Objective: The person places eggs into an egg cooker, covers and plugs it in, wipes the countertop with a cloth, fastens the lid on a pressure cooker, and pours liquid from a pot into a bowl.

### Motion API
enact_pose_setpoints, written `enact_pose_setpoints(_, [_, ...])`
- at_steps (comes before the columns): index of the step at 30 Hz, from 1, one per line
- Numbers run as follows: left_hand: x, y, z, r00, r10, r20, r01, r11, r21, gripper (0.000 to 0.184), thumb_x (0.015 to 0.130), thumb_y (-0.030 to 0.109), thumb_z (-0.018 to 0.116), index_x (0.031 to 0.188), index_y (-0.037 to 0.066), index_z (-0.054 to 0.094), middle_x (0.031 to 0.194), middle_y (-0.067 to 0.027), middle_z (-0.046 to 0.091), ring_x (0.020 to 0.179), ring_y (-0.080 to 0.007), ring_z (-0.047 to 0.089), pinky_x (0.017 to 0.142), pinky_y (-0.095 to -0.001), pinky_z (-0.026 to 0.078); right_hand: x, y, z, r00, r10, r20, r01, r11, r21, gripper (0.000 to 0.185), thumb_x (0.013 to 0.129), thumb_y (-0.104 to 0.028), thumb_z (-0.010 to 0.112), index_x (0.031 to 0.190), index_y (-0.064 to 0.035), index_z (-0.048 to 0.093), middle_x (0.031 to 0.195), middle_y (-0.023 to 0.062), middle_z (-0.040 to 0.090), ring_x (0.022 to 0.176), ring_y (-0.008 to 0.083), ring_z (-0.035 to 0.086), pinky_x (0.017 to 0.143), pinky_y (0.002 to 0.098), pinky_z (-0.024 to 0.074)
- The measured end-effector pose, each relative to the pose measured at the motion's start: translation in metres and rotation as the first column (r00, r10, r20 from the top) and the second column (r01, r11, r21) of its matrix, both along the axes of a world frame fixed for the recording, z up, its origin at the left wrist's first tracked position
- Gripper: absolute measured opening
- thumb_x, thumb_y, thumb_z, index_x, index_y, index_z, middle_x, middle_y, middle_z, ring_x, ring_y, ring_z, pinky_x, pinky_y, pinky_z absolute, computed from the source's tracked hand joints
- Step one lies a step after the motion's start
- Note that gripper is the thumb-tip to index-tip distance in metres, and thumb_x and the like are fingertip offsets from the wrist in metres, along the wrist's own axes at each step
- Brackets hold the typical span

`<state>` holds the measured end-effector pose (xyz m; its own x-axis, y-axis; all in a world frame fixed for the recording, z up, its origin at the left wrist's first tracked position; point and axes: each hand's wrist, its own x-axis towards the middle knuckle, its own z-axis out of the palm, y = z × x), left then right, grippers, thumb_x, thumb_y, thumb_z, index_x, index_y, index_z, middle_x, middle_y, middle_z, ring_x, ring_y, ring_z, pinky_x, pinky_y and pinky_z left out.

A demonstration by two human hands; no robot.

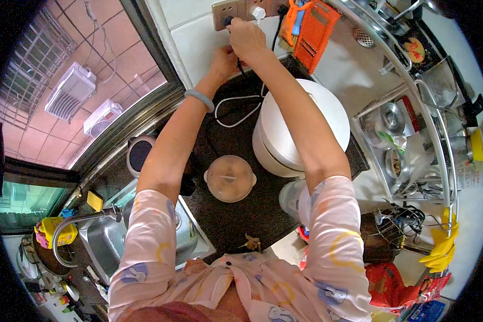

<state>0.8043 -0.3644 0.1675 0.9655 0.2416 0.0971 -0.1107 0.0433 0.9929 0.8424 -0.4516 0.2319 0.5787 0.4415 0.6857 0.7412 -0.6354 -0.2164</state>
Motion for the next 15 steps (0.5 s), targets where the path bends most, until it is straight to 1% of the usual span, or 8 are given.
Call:
enact_pose_setpoints(6, [0.003, 0.002, -0.002, 0.998, 0.059, -0.01, -0.058, 0.995, 0.086, 0.023, 0.091, 0.013, 0.057, 0.083, -0.007, 0.067, 0.074, -0.0146, 0.07, 0.061, -0.0199, 0.069, 0.049, -0.0338, 0.05, 0.002, 0.008, -0.002, 0.997, -0.074, -0.02, 0.074, 0.997, 0.014, 0.027, 0.093, -0.023, 0.056, 0.082, 0.0011, 0.06, 0.075, 0.0268, 0.063, 0.076, 0.0458, 0.063, 0.067, 0.053, 0.0503])
enact_pose_setpoints(8, [0.01, 0.005, -0.011, 0.99, 0.08, 0.119, -0.118, 0.927, 0.357, 0.026, 0.088, 0.019, 0.061, 0.083, -0.006, 0.067, 0.075, -0.0187, 0.07, 0.066, -0.0279, 0.07, 0.055, -0.0402, 0.052, 0.0, 0.012, -0.002, 0.995, -0.092, 0.028, 0.091, 0.995, 0.031, 0.024, 0.092, -0.02, 0.057, 0.083, 0.0011, 0.062, 0.077, 0.0261, 0.065, 0.077, 0.045, 0.064, 0.07, 0.0523, 0.0511])
enact_pose_setpoints(9, [0.013, 0.008, -0.016, 0.99, 0.08, 0.12, -0.118, 0.927, 0.356, 0.026, 0.088, 0.019, 0.061, 0.083, -0.006, 0.067, 0.075, -0.0187, 0.07, 0.066, -0.0279, 0.07, 0.055, -0.0402, 0.052, -0.001, 0.014, -0.002, 0.995, -0.092, 0.028, 0.092, 0.995, 0.03, 0.024, 0.092, -0.02, 0.057, 0.083, 0.0011, 0.062, 0.077, 0.0261, 0.065, 0.077, 0.045, 0.064, 0.07, 0.0523, 0.0511])
enact_pose_setpoints(10, [0.013, 0.012, -0.018, 0.953, 0.072, 0.296, -0.24, 0.774, 0.585, 0.027, 0.087, 0.021, 0.062, 0.084, -0.006, 0.067, 0.077, -0.0215, 0.069, 0.072, -0.0325, 0.069, 0.06, -0.0429, 0.052, -0.007, 0.017, 0.003, 0.995, -0.103, 0.013, 0.103, 0.995, 0.002, 0.016, 0.086, -0.012, 0.058, 0.084, 0.0029, 0.062, 0.08, 0.0271, 0.065, 0.082, 0.043, 0.066, 0.073, 0.0495, 0.0529])
enact_pose_setpoints(11, [0.015, 0.016, -0.019, 0.927, 0.035, 0.374, -0.3, 0.669, 0.68, 0.028, 0.086, 0.022, 0.063, 0.084, -0.005, 0.067, 0.078, -0.023, 0.069, 0.075, -0.0347, 0.069, 0.063, -0.0442, 0.052, -0.013, 0.018, 0.006, 0.993, -0.121, -0.004, 0.12, 0.992, -0.022, 0.011, 0.08, -0.004, 0.058, 0.085, 0.0047, 0.062, 0.083, 0.028, 0.065, 0.087, 0.041, 0.067, 0.076, 0.0467, 0.0546])
enact_pose_setpoints(12, [0.015, 0.019, -0.019, 0.892, -0.002, 0.453, -0.377, 0.55, 0.745, 0.029, 0.086, 0.023, 0.063, 0.085, -0.005, 0.067, 0.08, -0.0244, 0.068, 0.078, -0.037, 0.069, 0.066, -0.0456, 0.053, -0.013, 0.021, 0.007, 0.992, -0.123, -0.004, 0.123, 0.992, -0.013, 0.011, 0.08, -0.004, 0.058, 0.085, 0.0047, 0.062, 0.083, 0.028, 0.065, 0.087, 0.041, 0.067, 0.076, 0.0467, 0.0546])
enact_pose_setpoints(14, [0.019, 0.022, -0.022, 0.917, -0.098, 0.387, -0.227, 0.67, 0.707, 0.029, 0.086, 0.024, 0.063, 0.085, -0.005, 0.068, 0.086, -0.029, 0.066, 0.088, -0.0438, 0.065, 0.073, -0.0476, 0.052, -0.006, 0.02, -0.005, 0.991, -0.134, -0.014, 0.134, 0.989, 0.066, 0.011, 0.081, -0.006, 0.06, 0.087, 0.0024, 0.063, 0.086, 0.0272, 0.065, 0.089, 0.0424, 0.066, 0.077, 0.047, 0.0545])
enact_pose_setpoints(15, [0.016, 0.018, -0.021, 0.917, -0.105, 0.384, -0.225, 0.66, 0.717, 0.029, 0.086, 0.024, 0.063, 0.085, -0.005, 0.068, 0.086, -0.029, 0.066, 0.088, -0.0438, 0.065, 0.073, -0.0476, 0.052, -0.001, 0.016, -0.007, 0.991, -0.135, -0.017, 0.136, 0.988, 0.08, 0.011, 0.081, -0.006, 0.06, 0.087, 0.0024, 0.063, 0.086, 0.0272, 0.065, 0.089, 0.0424, 0.066, 0.077, 0.047, 0.0545])
